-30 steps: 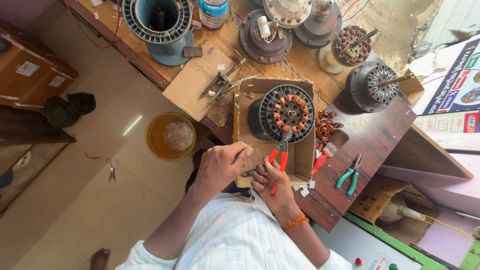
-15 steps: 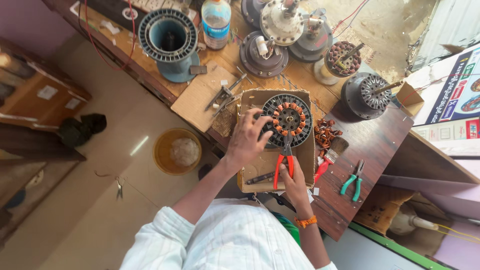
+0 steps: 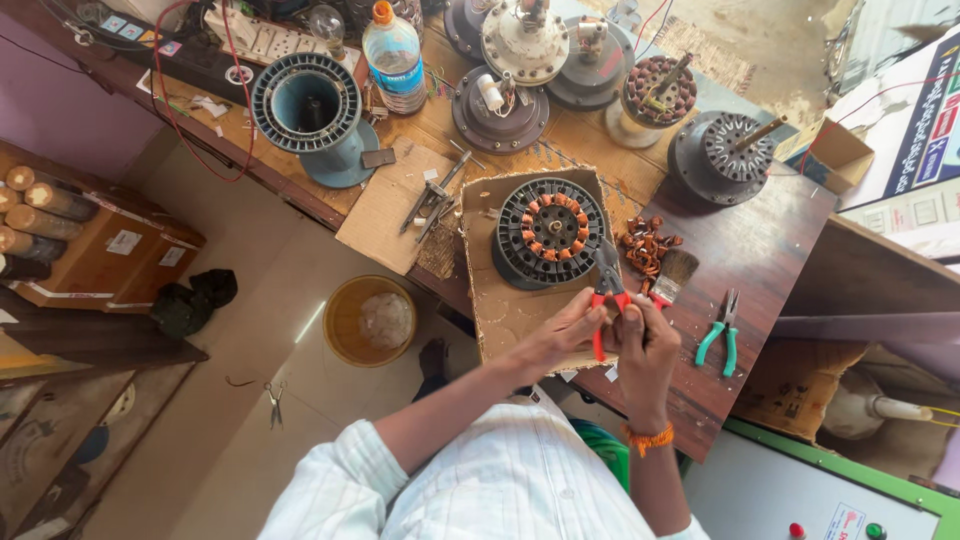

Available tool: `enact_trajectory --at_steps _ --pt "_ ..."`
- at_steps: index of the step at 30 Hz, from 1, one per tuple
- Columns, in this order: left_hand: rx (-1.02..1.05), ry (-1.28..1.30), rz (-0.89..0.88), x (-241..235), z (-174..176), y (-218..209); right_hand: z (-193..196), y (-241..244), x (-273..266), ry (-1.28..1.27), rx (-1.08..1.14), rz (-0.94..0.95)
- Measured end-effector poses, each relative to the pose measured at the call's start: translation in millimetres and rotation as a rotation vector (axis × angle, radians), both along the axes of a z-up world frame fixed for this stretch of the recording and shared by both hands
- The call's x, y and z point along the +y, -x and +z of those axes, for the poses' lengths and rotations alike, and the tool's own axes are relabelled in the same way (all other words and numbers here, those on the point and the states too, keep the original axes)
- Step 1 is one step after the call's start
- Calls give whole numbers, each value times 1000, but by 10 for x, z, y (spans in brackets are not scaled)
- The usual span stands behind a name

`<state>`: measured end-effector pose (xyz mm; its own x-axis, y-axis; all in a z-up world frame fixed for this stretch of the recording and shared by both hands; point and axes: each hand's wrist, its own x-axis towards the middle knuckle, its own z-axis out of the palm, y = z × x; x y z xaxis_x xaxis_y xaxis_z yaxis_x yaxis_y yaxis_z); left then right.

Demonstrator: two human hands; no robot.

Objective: The person uses pliers to remove copper wire segments from a motor stator. They repeatedly cut and pull out wire pieces from the stator slots, placing the removed pieces on the workbench.

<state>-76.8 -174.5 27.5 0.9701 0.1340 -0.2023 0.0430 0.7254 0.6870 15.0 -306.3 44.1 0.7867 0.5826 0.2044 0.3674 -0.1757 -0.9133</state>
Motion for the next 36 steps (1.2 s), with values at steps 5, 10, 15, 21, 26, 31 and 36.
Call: enact_trajectory --at_steps 5,10,15,21,26,31,36 --pt "78 -473 370 -368 -169 -149 192 22 24 -56 193 -28" --pt "414 -730 82 19 -245 21 155 -304 -221 243 87 81" --pt "236 -1122 440 355 27 141 -262 -428 -211 283 407 113" --pt "267 -1401 790 1288 -89 -375 -346 -349 12 317 417 135" --pt "216 -1312 362 1665 -320 -793 -25 -399 282 342 266 153" --pt "144 -1474 104 1689 -225 -842 166 -344 316 510 311 195" --pt "53 -1465 9 1785 -293 -919 -56 -183 271 269 198 234"
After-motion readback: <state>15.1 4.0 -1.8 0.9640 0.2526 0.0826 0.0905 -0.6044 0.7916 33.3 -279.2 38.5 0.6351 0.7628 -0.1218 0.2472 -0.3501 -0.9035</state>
